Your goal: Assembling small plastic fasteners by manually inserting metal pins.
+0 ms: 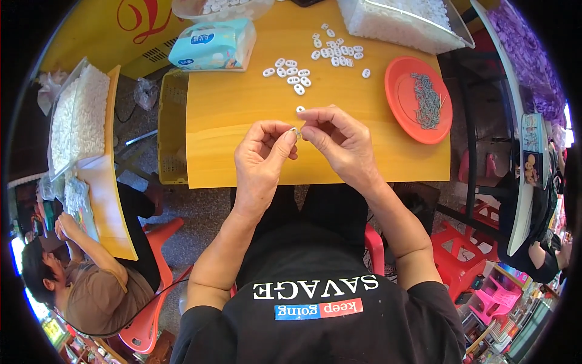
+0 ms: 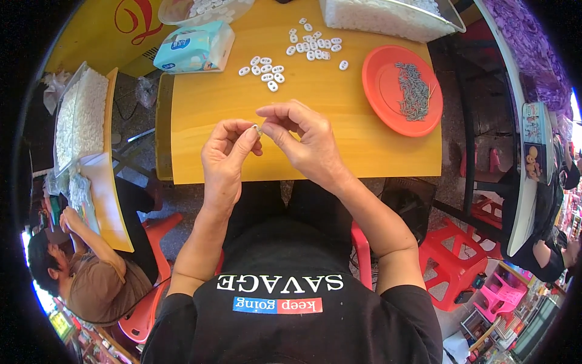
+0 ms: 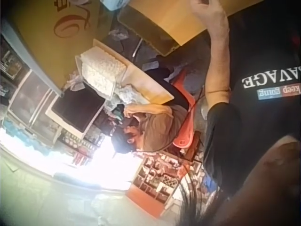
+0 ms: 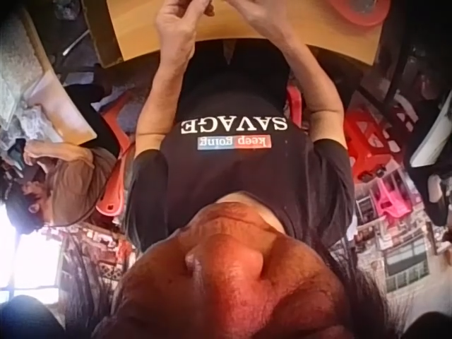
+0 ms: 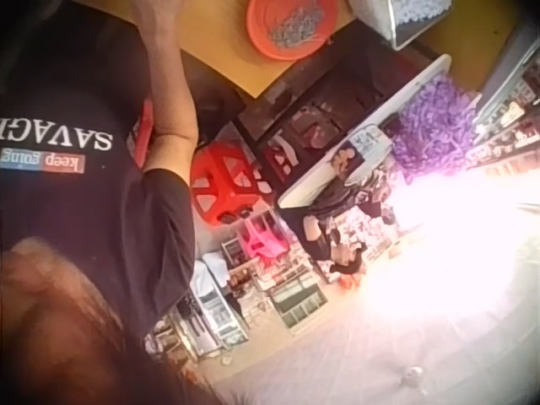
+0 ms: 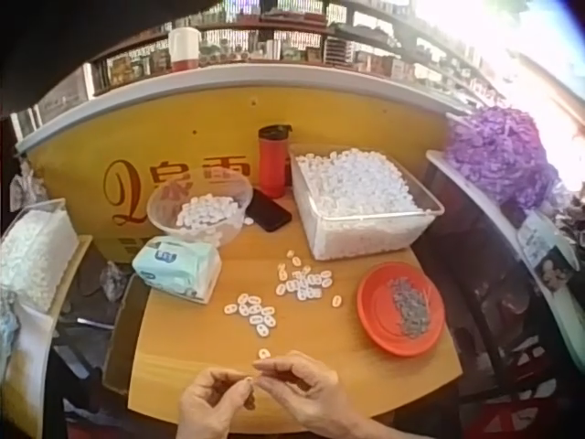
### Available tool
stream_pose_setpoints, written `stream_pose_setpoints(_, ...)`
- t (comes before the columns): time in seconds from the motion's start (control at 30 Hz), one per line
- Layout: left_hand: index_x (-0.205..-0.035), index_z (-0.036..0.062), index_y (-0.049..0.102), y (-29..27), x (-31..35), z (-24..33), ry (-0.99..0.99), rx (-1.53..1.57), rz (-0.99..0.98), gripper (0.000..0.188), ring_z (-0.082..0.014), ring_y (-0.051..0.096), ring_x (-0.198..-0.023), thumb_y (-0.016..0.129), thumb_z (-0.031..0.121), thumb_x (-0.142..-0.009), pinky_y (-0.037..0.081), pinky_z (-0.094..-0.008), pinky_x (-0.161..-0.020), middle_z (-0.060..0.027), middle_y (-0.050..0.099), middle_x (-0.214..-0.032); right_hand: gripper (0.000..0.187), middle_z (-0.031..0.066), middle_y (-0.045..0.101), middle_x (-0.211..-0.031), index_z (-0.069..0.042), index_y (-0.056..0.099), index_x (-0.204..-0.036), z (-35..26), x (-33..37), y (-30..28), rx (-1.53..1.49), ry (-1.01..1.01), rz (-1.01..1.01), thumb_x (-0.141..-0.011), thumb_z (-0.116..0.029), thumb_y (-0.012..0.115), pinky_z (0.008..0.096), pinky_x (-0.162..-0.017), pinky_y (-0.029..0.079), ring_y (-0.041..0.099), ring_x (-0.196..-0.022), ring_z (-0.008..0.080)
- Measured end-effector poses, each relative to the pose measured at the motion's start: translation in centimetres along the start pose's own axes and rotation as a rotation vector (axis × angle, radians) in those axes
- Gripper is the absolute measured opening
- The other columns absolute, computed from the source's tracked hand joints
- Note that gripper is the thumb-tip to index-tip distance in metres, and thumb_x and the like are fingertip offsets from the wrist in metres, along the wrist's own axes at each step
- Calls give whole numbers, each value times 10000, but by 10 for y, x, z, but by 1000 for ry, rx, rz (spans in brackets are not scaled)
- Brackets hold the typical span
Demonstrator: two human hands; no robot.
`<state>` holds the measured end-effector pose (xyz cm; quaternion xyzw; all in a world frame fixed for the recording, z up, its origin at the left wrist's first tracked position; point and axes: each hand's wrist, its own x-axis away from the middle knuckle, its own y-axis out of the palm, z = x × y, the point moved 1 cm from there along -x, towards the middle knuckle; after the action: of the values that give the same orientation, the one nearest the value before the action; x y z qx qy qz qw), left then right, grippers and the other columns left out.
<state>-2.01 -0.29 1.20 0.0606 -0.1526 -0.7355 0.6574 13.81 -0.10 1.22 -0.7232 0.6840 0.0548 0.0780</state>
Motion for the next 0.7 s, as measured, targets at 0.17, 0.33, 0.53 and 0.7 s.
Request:
stream_pose_setpoints(0.17, -1024, 0, 603, -1, 3, -3, 24, -62, -16, 107, -100, 585, -779, 631, 53, -936, 497, -251, -722, -39, 618, -883, 281, 41, 608, -904, 31, 598, -1184, -1, 4, 4, -168, 103, 1, -905, 21, 630, 262, -817, 513, 598, -850, 97)
stream_pose_setpoints(0.33, -1023, -1, 596, -7, 10, -8, 14, -119, -16, 99, -98, 584, -787, 622, 49, -942, 492, -242, -733, -36, 616, -888, 288, 34, 610, -907, 38, 589, -1197, 10, 14, 13, -162, 114, 3, -913, 11, 626, 265, -811, 510, 597, -849, 99)
stream_pose_setpoints(0.53, -1007, -2, 598, -23, 11, -13, -53, -50, -35, 88, -73, 579, -763, 629, 39, -936, 501, -220, -704, -22, 613, -880, 188, 42, 650, -912, 10, 675, -1084, 15, 1, -3, 6, 213, -141, -900, -25, 653, 264, -741, 519, 613, -803, 107)
stream_pose_setpoints(0.7, -1015, 0, 614, -37, 5, -10, -30, -43, 38, 99, -100, 585, -760, 632, 55, -934, 501, -251, -707, -39, 622, -892, 206, 109, 677, -940, -22, 691, -1016, 18, -41, -27, 552, -367, -228, -838, 53, 622, 303, -746, 524, 644, -856, 226)
